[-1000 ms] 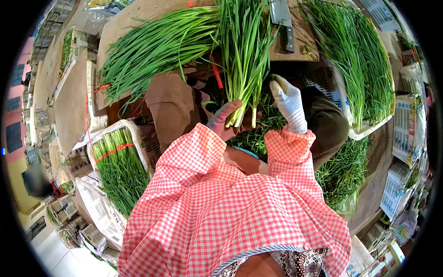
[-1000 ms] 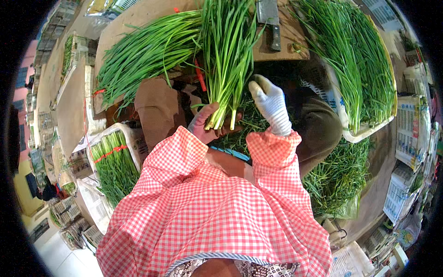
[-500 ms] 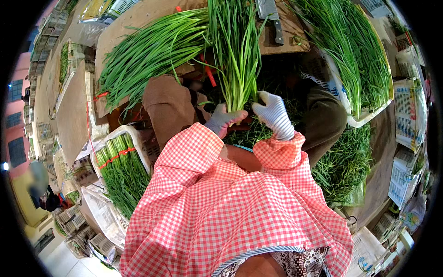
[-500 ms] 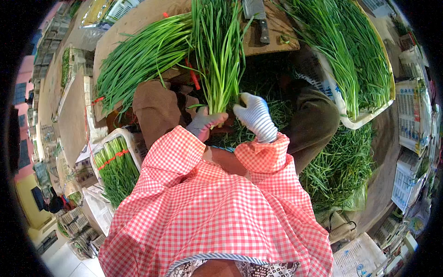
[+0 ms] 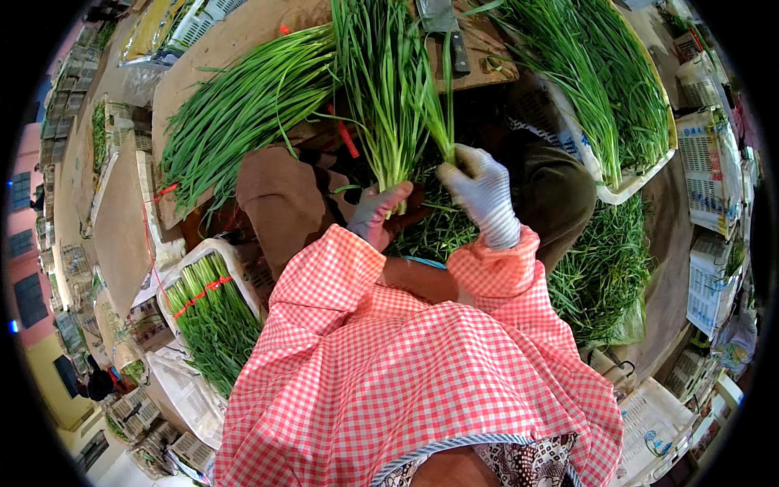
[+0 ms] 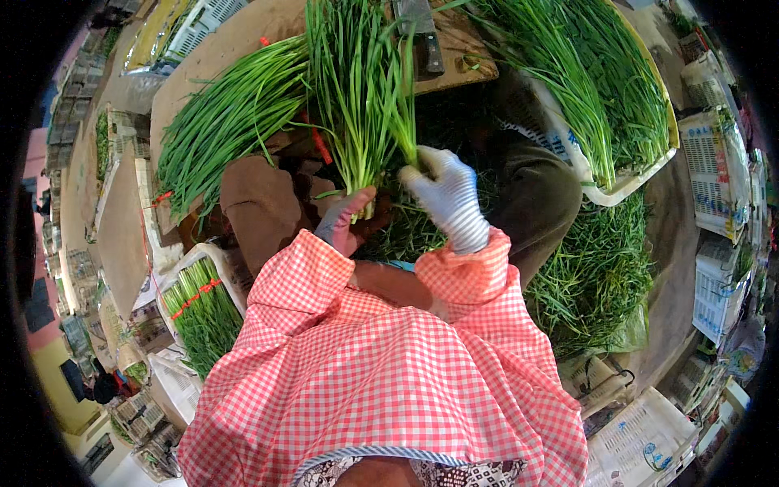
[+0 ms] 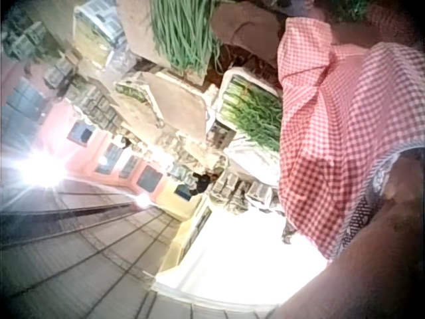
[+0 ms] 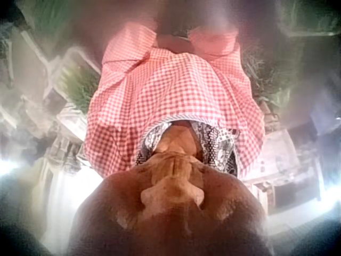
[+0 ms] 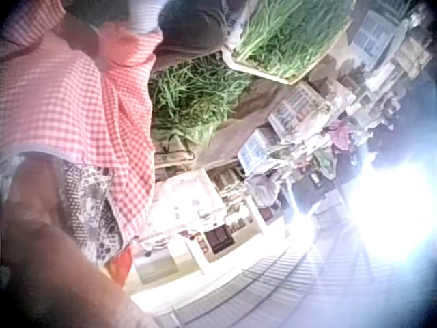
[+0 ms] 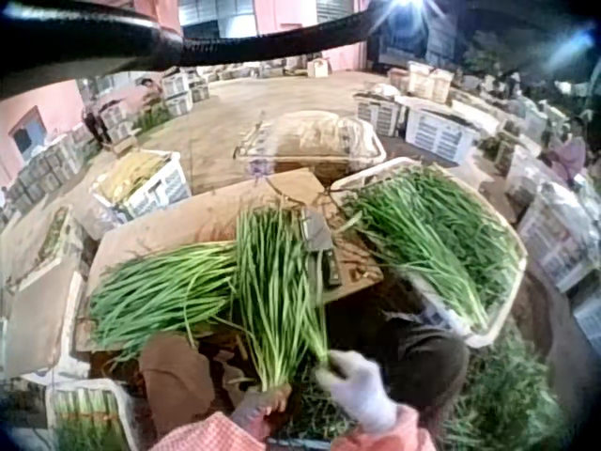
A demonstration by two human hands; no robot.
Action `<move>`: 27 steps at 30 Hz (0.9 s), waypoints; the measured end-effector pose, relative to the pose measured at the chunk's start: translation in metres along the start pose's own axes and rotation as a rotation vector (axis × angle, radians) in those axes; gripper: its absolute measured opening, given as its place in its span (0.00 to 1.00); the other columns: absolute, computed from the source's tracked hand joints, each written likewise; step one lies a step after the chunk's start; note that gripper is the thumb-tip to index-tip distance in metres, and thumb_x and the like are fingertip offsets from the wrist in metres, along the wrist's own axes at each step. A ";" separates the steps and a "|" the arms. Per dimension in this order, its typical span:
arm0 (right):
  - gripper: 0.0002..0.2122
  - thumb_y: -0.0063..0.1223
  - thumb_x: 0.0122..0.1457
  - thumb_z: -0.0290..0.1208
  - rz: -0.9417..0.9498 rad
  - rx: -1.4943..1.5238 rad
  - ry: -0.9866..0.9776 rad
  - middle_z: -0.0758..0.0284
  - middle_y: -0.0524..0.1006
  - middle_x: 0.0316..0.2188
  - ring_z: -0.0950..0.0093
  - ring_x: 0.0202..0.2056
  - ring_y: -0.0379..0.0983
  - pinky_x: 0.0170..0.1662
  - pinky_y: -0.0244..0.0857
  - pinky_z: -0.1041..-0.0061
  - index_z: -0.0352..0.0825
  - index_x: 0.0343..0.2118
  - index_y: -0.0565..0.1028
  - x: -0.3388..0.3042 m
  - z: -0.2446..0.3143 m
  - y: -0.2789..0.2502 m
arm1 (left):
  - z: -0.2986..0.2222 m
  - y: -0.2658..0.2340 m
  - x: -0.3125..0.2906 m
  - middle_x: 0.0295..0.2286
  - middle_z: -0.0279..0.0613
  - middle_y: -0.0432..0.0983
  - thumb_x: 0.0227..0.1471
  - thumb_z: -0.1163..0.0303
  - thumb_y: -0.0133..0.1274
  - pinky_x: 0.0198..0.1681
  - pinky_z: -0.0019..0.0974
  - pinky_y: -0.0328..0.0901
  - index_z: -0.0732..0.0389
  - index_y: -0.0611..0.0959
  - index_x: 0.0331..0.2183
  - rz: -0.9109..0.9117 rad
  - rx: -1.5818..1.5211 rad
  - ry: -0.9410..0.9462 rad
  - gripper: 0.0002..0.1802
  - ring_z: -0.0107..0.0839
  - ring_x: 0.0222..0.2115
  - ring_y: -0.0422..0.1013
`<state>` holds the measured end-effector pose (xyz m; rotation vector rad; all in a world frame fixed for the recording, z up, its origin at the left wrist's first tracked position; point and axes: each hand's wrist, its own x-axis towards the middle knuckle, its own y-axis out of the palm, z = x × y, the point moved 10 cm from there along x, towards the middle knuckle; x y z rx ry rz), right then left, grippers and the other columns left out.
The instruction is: The person bundles bunches of leeks together, secures them with red tape, and uses a large knife to trim the ends before placing the finished bundles into a plastic crate.
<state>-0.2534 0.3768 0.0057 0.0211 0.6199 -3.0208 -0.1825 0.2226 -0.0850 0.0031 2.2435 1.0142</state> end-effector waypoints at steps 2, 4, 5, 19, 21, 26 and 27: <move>0.11 0.55 0.48 0.31 0.063 -0.100 -0.106 0.56 0.75 0.28 0.62 0.30 0.74 0.35 0.68 0.71 0.32 0.34 0.76 -0.010 0.013 0.030 | 0.003 0.006 0.002 0.44 0.38 0.71 0.50 0.65 0.54 0.45 0.51 0.68 0.57 0.73 0.46 0.004 0.066 0.009 0.21 0.37 0.45 0.68; 0.10 0.52 0.49 0.29 0.123 -0.162 -0.134 0.56 0.75 0.28 0.60 0.31 0.74 0.35 0.68 0.69 0.33 0.34 0.76 -0.014 0.016 0.042 | 0.007 -0.002 0.002 0.45 0.38 0.70 0.51 0.63 0.54 0.46 0.50 0.68 0.57 0.72 0.47 -0.060 0.129 -0.018 0.21 0.37 0.46 0.67; 0.09 0.51 0.49 0.28 0.150 -0.206 -0.159 0.57 0.75 0.28 0.60 0.31 0.73 0.35 0.68 0.68 0.33 0.34 0.77 -0.014 0.018 0.047 | 0.014 -0.015 0.007 0.45 0.39 0.70 0.51 0.62 0.54 0.46 0.50 0.68 0.57 0.72 0.47 -0.054 0.119 -0.016 0.22 0.36 0.46 0.67; 0.15 0.52 0.56 0.37 0.209 0.381 0.271 0.73 0.73 0.20 0.85 0.21 0.64 0.24 0.60 0.82 0.26 0.33 0.76 -0.007 -0.034 0.049 | 0.008 -0.026 0.002 0.25 0.41 0.74 0.50 0.67 0.54 0.26 0.31 0.67 0.59 0.76 0.33 0.025 -0.082 -0.050 0.08 0.30 0.26 0.70; 0.13 0.55 0.54 0.34 0.205 0.414 0.265 0.74 0.72 0.19 0.86 0.20 0.63 0.23 0.58 0.83 0.26 0.32 0.76 0.001 -0.038 0.062 | 0.008 -0.025 0.003 0.26 0.42 0.74 0.50 0.68 0.53 0.25 0.31 0.66 0.59 0.77 0.33 0.053 -0.144 -0.054 0.07 0.30 0.26 0.70; 0.09 0.58 0.51 0.29 0.189 0.592 0.287 0.74 0.73 0.19 0.87 0.20 0.63 0.22 0.57 0.84 0.27 0.30 0.77 0.002 -0.050 0.076 | 0.002 0.002 0.004 0.27 0.35 0.71 0.52 0.70 0.51 0.23 0.23 0.62 0.59 0.76 0.31 0.365 -0.420 -0.074 0.04 0.24 0.23 0.63; 0.09 0.58 0.50 0.29 0.184 0.611 0.288 0.74 0.73 0.19 0.87 0.20 0.63 0.22 0.57 0.85 0.27 0.30 0.77 0.000 -0.046 0.075 | -0.001 0.009 0.002 0.27 0.34 0.70 0.52 0.70 0.51 0.22 0.22 0.61 0.59 0.76 0.31 0.481 -0.506 -0.076 0.04 0.23 0.22 0.61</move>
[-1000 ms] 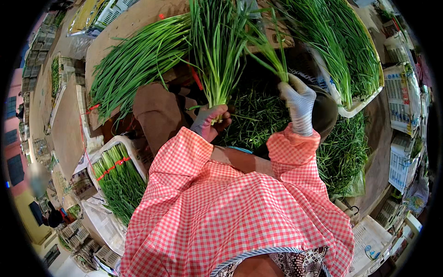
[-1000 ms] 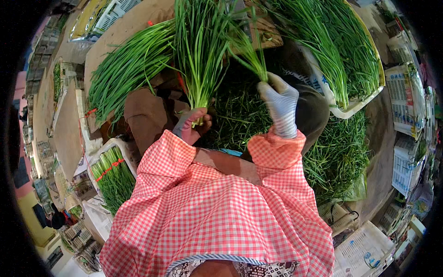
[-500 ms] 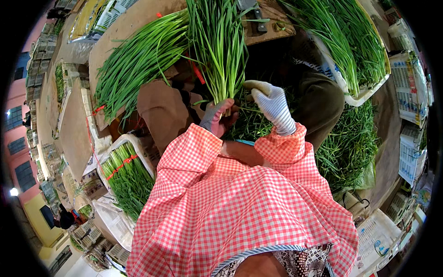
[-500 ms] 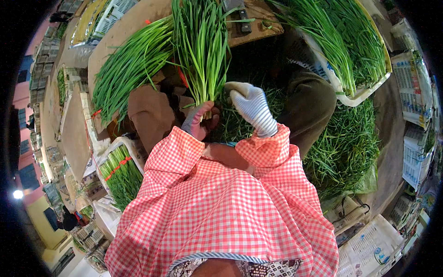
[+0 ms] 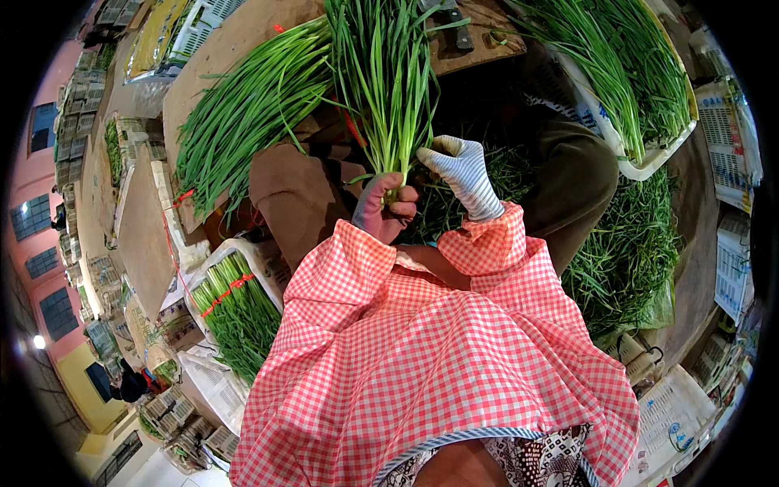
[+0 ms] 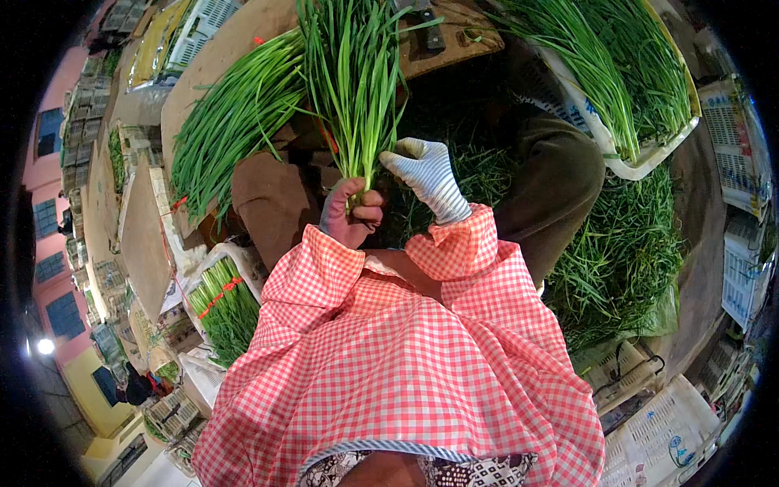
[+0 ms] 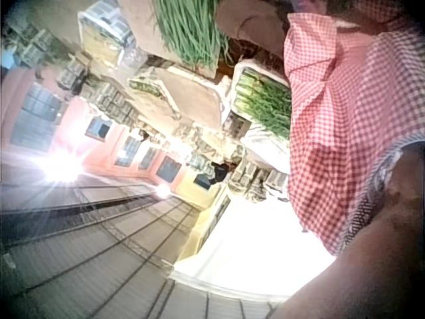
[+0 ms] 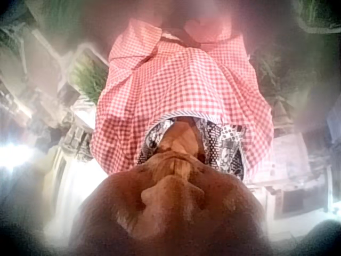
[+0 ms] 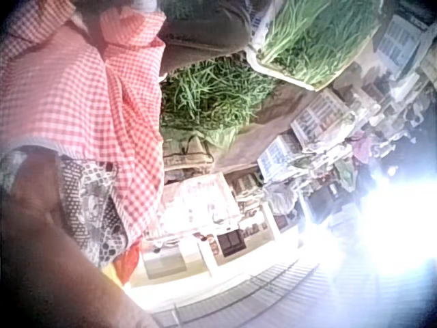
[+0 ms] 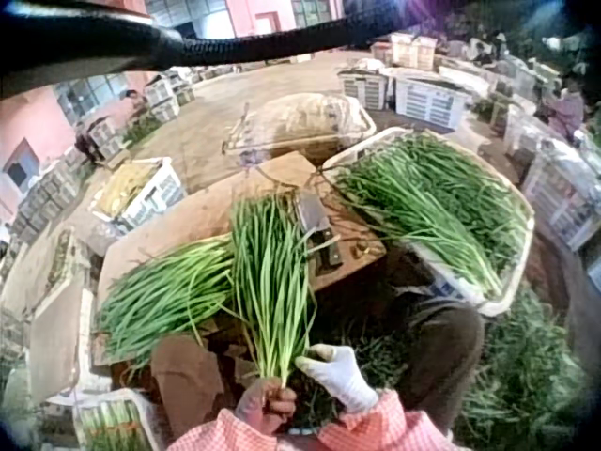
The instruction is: The person bundles bunches of leeks together, secures them with red tape, and uses a large knife to trim the ends before placing the finished bundles into a plastic crate.
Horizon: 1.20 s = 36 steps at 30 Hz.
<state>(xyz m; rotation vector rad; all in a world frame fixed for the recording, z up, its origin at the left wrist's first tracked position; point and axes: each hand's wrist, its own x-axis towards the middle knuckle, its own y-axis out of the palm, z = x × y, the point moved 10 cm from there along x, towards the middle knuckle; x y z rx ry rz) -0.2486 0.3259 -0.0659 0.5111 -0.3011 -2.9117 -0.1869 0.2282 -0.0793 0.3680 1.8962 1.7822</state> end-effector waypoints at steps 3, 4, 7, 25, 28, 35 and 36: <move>0.09 0.59 0.49 0.29 -0.048 -0.110 -0.045 0.72 0.74 0.20 0.85 0.22 0.65 0.26 0.62 0.83 0.27 0.29 0.76 -0.008 0.015 0.000 | 0.000 -0.010 -0.004 0.25 0.29 0.67 0.52 0.70 0.51 0.20 0.19 0.58 0.59 0.76 0.35 -0.247 0.099 0.004 0.07 0.20 0.21 0.57; 0.09 0.59 0.49 0.29 -0.068 -0.168 -0.074 0.71 0.75 0.21 0.84 0.22 0.66 0.27 0.63 0.82 0.27 0.28 0.75 -0.011 0.018 0.000 | 0.000 -0.013 -0.006 0.25 0.29 0.67 0.52 0.70 0.51 0.20 0.18 0.59 0.59 0.76 0.37 -0.331 0.125 0.014 0.08 0.19 0.21 0.58; 0.09 0.60 0.47 0.28 -0.016 -0.339 -0.237 0.67 0.72 0.22 0.78 0.24 0.68 0.29 0.64 0.79 0.27 0.26 0.75 -0.029 0.037 0.013 | 0.006 -0.025 -0.002 0.26 0.30 0.67 0.52 0.70 0.52 0.22 0.21 0.60 0.59 0.74 0.40 -0.207 0.052 -0.067 0.12 0.21 0.24 0.63; 0.11 0.52 0.50 0.34 -0.141 -1.210 -0.189 0.56 0.75 0.24 0.62 0.28 0.73 0.33 0.66 0.69 0.29 0.28 0.76 -0.058 0.067 -0.094 | -0.013 -0.028 -0.003 0.26 0.32 0.74 0.47 0.67 0.58 0.33 0.29 0.73 0.61 0.76 0.40 -0.467 0.508 0.074 0.16 0.19 0.25 0.71; 0.14 0.50 0.50 0.40 0.064 -1.070 -0.035 0.54 0.74 0.23 0.60 0.27 0.73 0.31 0.65 0.67 0.31 0.29 0.75 -0.041 0.028 -0.042 | -0.019 -0.029 -0.011 0.23 0.32 0.74 0.45 0.67 0.59 0.29 0.29 0.72 0.60 0.79 0.31 -0.612 0.605 0.146 0.10 0.22 0.23 0.71; 0.26 0.54 0.50 0.50 0.143 -0.916 -0.001 0.56 0.76 0.24 0.71 0.27 0.74 0.31 0.66 0.72 0.25 0.36 0.73 0.015 0.013 0.017 | -0.025 -0.043 -0.008 0.25 0.35 0.74 0.40 0.81 0.57 0.22 0.28 0.65 0.64 0.78 0.35 -0.651 0.799 0.280 0.15 0.24 0.22 0.70; 0.27 0.55 0.48 0.52 0.148 -0.834 -0.047 0.56 0.76 0.24 0.68 0.28 0.75 0.32 0.66 0.71 0.26 0.36 0.74 0.016 0.013 0.023 | -0.036 -0.038 -0.005 0.26 0.36 0.75 0.40 0.81 0.56 0.24 0.28 0.65 0.65 0.76 0.38 -0.479 0.904 0.438 0.17 0.25 0.24 0.71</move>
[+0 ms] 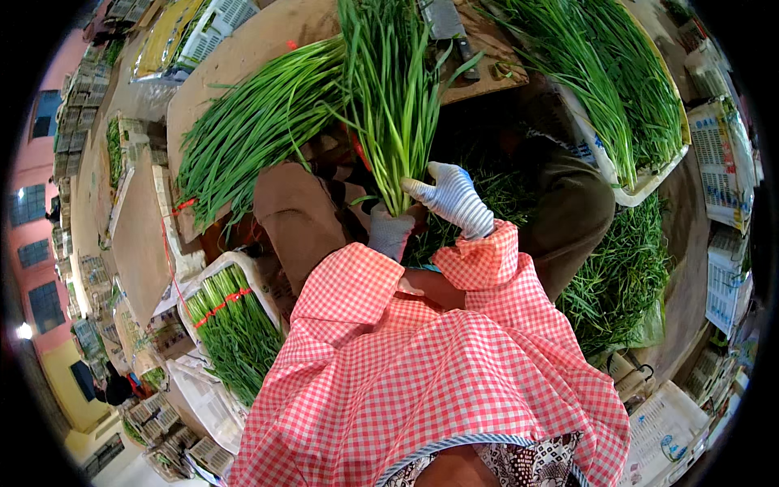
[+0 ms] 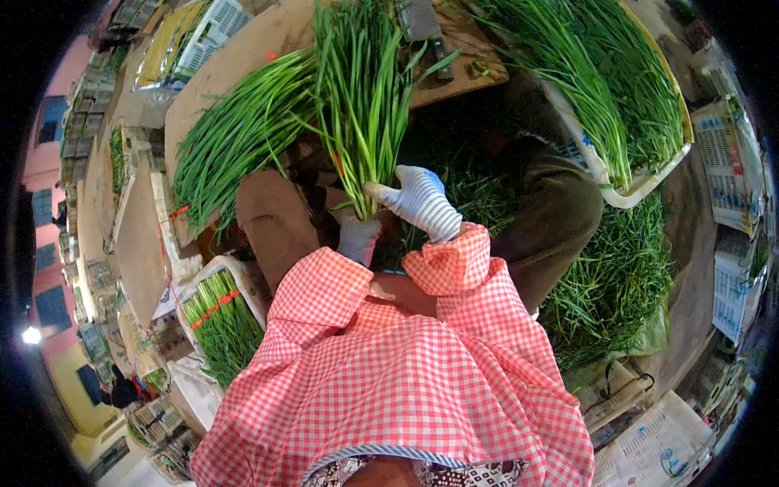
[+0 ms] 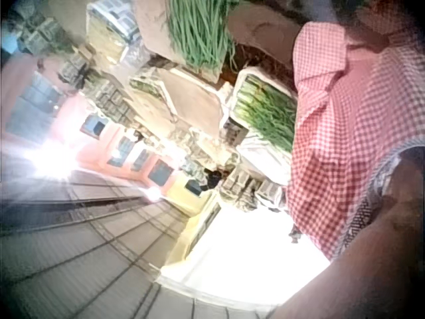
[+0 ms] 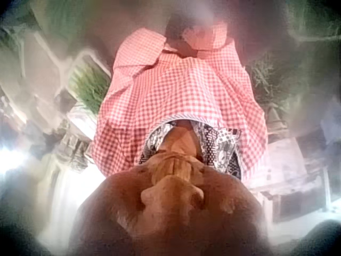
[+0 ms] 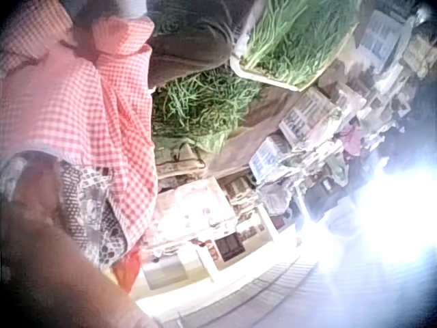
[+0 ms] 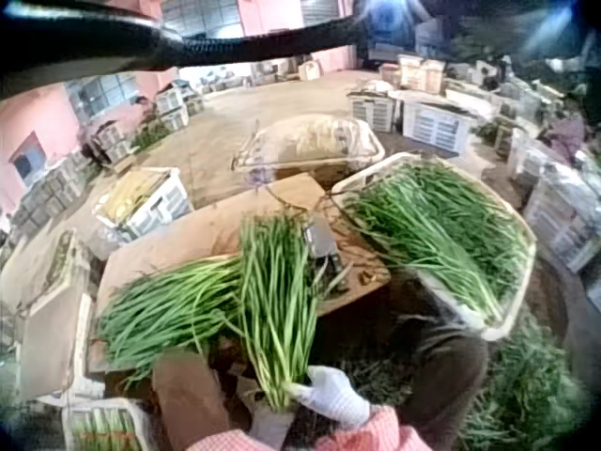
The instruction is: The person bundles bunches of leeks together, secures them with red tape, and uses a large knife to trim the ends before placing the finished bundles into a plastic crate.
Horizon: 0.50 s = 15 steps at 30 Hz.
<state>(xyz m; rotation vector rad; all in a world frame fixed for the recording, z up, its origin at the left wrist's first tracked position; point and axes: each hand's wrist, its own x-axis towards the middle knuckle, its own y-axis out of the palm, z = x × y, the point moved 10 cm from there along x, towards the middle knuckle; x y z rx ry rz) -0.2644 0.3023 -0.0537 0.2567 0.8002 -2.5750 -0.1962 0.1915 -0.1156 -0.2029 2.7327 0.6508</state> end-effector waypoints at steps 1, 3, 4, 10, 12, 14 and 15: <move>0.28 0.57 0.46 0.53 -0.016 0.079 -0.045 0.55 0.77 0.25 0.65 0.29 0.75 0.33 0.67 0.69 0.28 0.36 0.74 0.000 0.003 0.003 | 0.014 -0.009 0.000 0.26 0.36 0.75 0.40 0.80 0.57 0.25 0.28 0.65 0.65 0.76 0.38 -0.045 0.119 0.025 0.18 0.25 0.25 0.71; 0.28 0.61 0.42 0.52 -0.016 0.244 -0.019 0.56 0.78 0.26 0.65 0.30 0.76 0.34 0.67 0.70 0.29 0.36 0.75 -0.002 -0.004 0.006 | -0.007 0.011 -0.008 0.26 0.36 0.74 0.40 0.75 0.60 0.27 0.28 0.64 0.66 0.75 0.39 -0.047 0.411 -0.092 0.21 0.24 0.25 0.70; 0.25 0.60 0.43 0.47 0.001 0.311 0.026 0.58 0.77 0.26 0.69 0.28 0.75 0.33 0.67 0.72 0.28 0.36 0.75 -0.004 -0.009 0.009 | -0.003 0.013 -0.007 0.27 0.35 0.74 0.38 0.71 0.63 0.28 0.27 0.64 0.66 0.74 0.39 0.050 0.389 -0.074 0.24 0.23 0.25 0.69; 0.14 0.54 0.47 0.30 -0.016 0.762 0.046 0.69 0.75 0.22 0.84 0.24 0.68 0.27 0.64 0.82 0.26 0.34 0.75 -0.007 -0.027 0.007 | 0.014 0.007 -0.017 0.40 0.45 0.73 0.52 0.61 0.51 0.40 0.41 0.72 0.63 0.71 0.47 0.110 -0.221 -0.262 0.23 0.36 0.39 0.73; 0.13 0.53 0.51 0.32 0.018 0.776 0.064 0.70 0.75 0.22 0.85 0.23 0.67 0.26 0.63 0.82 0.26 0.34 0.75 -0.008 -0.028 0.010 | -0.002 0.031 -0.025 0.41 0.46 0.73 0.55 0.57 0.46 0.40 0.45 0.71 0.63 0.71 0.48 0.262 -0.487 -0.392 0.24 0.38 0.41 0.72; 0.13 0.53 0.52 0.33 0.049 0.789 0.054 0.71 0.75 0.23 0.85 0.23 0.67 0.26 0.63 0.82 0.26 0.34 0.75 -0.009 -0.027 0.011 | -0.008 0.045 -0.026 0.42 0.47 0.73 0.56 0.55 0.41 0.42 0.50 0.70 0.63 0.71 0.49 0.311 -0.492 -0.409 0.25 0.41 0.42 0.71; 0.15 0.53 0.54 0.36 0.029 0.745 -0.006 0.71 0.75 0.23 0.85 0.24 0.67 0.27 0.63 0.82 0.26 0.36 0.75 -0.007 -0.025 0.008 | -0.009 0.049 -0.028 0.42 0.47 0.73 0.56 0.56 0.41 0.42 0.50 0.69 0.63 0.71 0.49 0.333 -0.525 -0.422 0.24 0.41 0.43 0.71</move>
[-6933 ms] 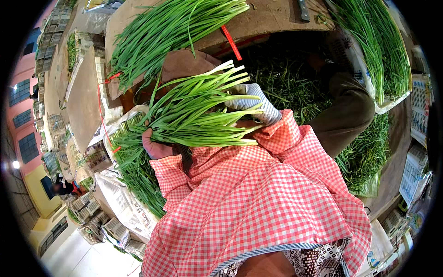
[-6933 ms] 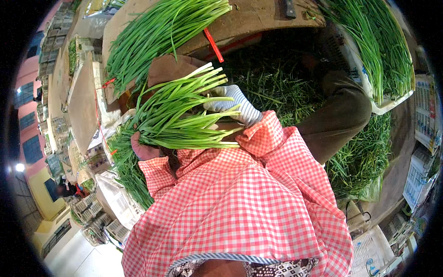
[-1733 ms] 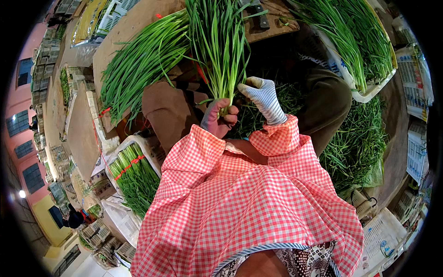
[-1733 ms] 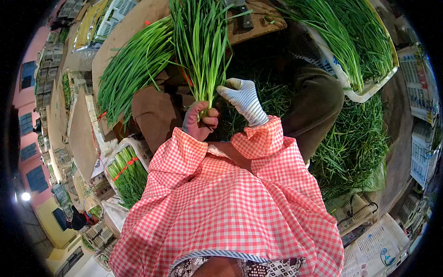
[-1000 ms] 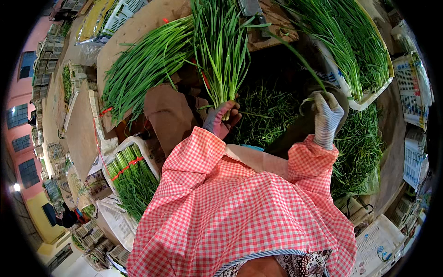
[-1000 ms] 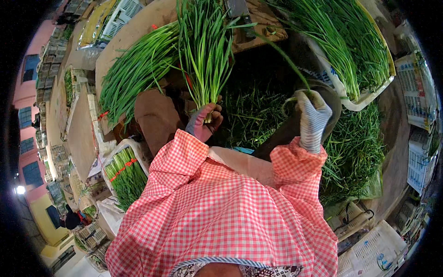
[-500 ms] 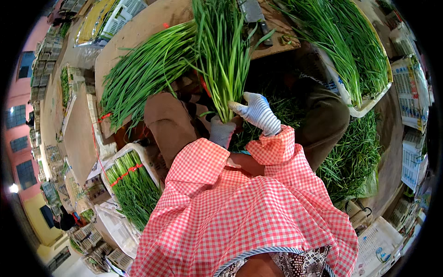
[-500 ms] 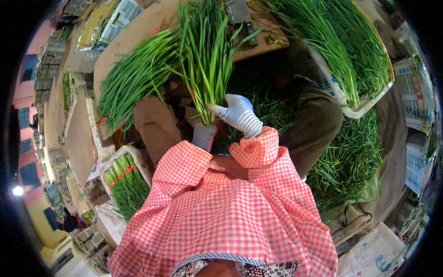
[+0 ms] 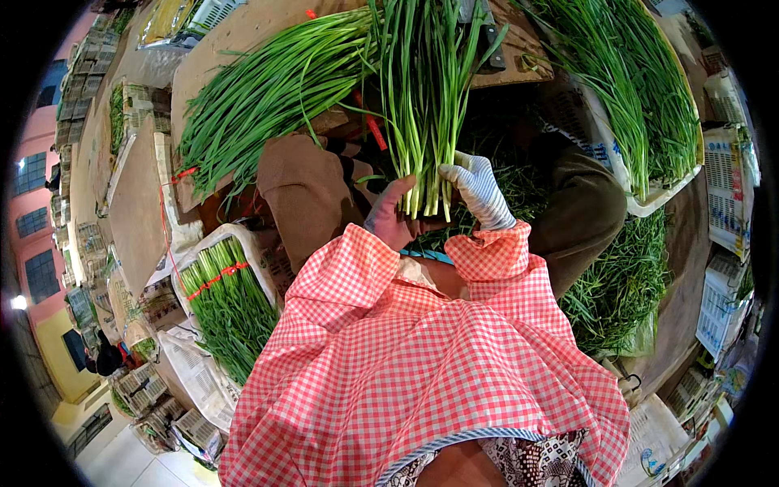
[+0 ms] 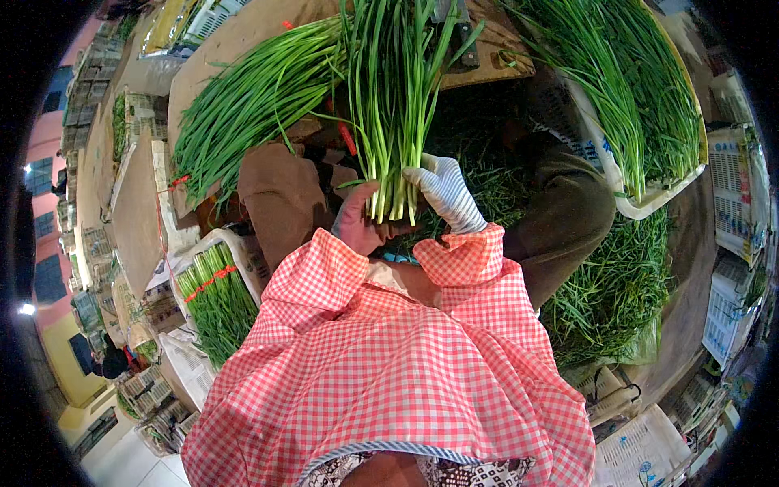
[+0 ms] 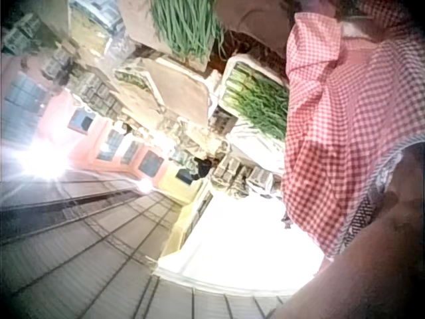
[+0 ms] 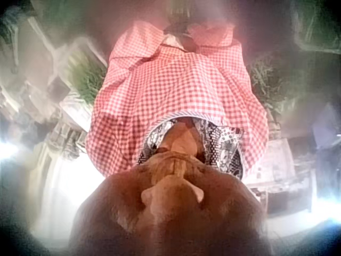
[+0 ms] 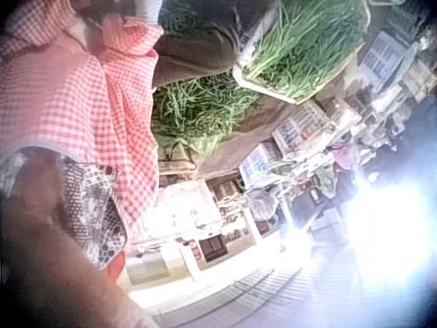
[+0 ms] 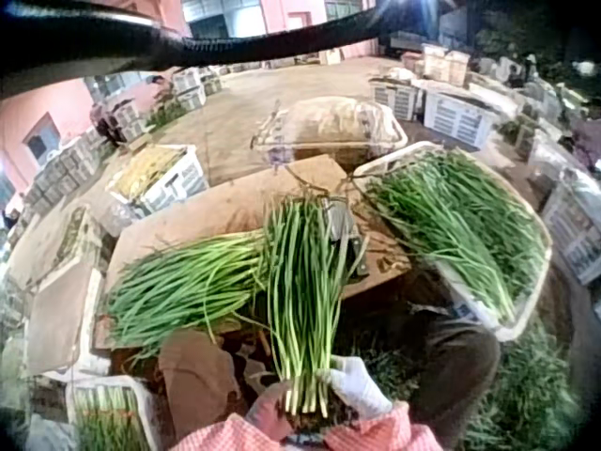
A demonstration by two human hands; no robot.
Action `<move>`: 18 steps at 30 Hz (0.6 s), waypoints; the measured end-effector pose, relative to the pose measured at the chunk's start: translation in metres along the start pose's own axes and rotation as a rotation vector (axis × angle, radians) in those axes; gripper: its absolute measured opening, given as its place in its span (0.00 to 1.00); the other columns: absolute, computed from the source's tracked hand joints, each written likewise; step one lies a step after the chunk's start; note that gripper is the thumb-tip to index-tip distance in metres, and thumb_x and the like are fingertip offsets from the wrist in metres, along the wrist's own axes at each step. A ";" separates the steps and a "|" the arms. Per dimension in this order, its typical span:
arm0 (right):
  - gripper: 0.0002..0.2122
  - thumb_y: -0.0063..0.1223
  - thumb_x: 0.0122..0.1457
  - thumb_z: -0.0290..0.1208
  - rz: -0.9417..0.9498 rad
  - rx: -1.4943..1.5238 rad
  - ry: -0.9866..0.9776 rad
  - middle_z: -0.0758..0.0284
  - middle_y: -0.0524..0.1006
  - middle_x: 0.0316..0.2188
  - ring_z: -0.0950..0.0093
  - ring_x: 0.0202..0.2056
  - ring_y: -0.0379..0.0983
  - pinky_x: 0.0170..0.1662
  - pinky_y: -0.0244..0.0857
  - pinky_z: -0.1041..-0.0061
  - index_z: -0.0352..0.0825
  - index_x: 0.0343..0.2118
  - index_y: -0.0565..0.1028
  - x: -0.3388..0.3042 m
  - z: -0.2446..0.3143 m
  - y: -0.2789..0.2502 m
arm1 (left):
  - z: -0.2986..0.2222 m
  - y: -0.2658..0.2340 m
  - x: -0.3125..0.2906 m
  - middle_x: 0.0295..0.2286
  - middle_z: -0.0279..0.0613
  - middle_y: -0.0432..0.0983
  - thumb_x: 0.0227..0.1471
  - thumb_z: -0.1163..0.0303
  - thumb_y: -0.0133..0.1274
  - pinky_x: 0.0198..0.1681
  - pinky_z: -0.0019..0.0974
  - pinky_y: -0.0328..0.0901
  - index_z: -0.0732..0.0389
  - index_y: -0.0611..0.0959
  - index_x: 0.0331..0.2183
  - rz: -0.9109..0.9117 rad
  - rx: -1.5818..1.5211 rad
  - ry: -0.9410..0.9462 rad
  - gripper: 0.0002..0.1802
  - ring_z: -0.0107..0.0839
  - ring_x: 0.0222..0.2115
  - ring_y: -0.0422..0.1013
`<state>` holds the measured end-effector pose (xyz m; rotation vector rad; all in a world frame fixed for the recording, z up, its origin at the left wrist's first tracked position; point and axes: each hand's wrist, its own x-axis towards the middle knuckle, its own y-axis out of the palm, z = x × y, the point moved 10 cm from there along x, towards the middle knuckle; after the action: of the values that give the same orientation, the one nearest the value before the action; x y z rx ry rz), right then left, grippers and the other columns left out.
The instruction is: The person bundles bunches of leeks together, secures them with red tape, and uses a large knife to trim the ends before placing the finished bundles into a plastic crate.
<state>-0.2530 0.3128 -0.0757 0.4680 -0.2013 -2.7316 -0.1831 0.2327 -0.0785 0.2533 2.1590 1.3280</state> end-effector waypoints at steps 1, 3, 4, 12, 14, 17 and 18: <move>0.16 0.53 0.54 0.36 0.004 -0.006 0.007 0.70 0.75 0.23 0.85 0.24 0.67 0.27 0.63 0.82 0.26 0.37 0.74 0.000 -0.001 0.000 | 0.002 0.003 0.000 0.42 0.47 0.73 0.56 0.57 0.42 0.43 0.51 0.69 0.63 0.70 0.49 0.025 -0.030 -0.015 0.24 0.42 0.43 0.71; 0.17 0.53 0.55 0.38 0.013 -0.015 0.019 0.70 0.76 0.23 0.85 0.25 0.67 0.28 0.64 0.81 0.25 0.38 0.74 -0.002 -0.001 0.000 | 0.006 -0.017 -0.004 0.42 0.47 0.73 0.54 0.61 0.46 0.41 0.45 0.71 0.63 0.71 0.49 -0.048 0.009 0.011 0.23 0.40 0.43 0.71; 0.19 0.52 0.55 0.41 0.024 -0.074 0.043 0.70 0.76 0.23 0.85 0.25 0.66 0.29 0.64 0.80 0.25 0.39 0.74 -0.003 -0.001 0.000 | 0.010 -0.034 -0.004 0.42 0.46 0.73 0.54 0.62 0.48 0.41 0.44 0.72 0.63 0.71 0.49 -0.086 0.065 0.024 0.23 0.40 0.43 0.71; 0.30 0.53 0.51 0.55 -0.065 -0.335 0.026 0.68 0.76 0.22 0.82 0.26 0.68 0.29 0.64 0.78 0.27 0.41 0.74 -0.004 -0.012 -0.022 | 0.005 -0.048 -0.003 0.31 0.39 0.75 0.46 0.71 0.60 0.29 0.29 0.70 0.61 0.75 0.39 -0.298 0.285 -0.043 0.17 0.28 0.31 0.73; 0.29 0.55 0.51 0.53 -0.083 -0.235 0.155 0.67 0.76 0.23 0.83 0.26 0.68 0.29 0.64 0.79 0.27 0.42 0.74 -0.010 -0.010 -0.025 | 0.010 -0.077 -0.004 0.33 0.42 0.75 0.43 0.71 0.62 0.31 0.31 0.70 0.62 0.73 0.42 -0.326 0.378 0.036 0.23 0.30 0.31 0.73; 0.21 0.55 0.53 0.42 -0.111 -0.209 0.087 0.70 0.75 0.23 0.86 0.23 0.65 0.26 0.62 0.83 0.26 0.41 0.74 -0.014 0.015 -0.012 | -0.007 -0.046 -0.004 0.34 0.44 0.74 0.42 0.69 0.63 0.35 0.32 0.70 0.62 0.70 0.45 -0.248 0.422 0.282 0.28 0.32 0.32 0.74; 0.20 0.54 0.54 0.40 -0.112 -0.239 0.083 0.71 0.75 0.23 0.86 0.23 0.66 0.26 0.62 0.83 0.26 0.40 0.74 -0.012 0.012 -0.012 | 0.000 -0.055 0.001 0.40 0.49 0.73 0.44 0.64 0.61 0.43 0.37 0.69 0.62 0.67 0.50 -0.279 0.546 0.174 0.32 0.37 0.39 0.72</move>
<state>-0.2501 0.3290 -0.0632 0.5369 0.1767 -2.7893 -0.1760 0.2059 -0.1264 0.0404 2.5615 0.6091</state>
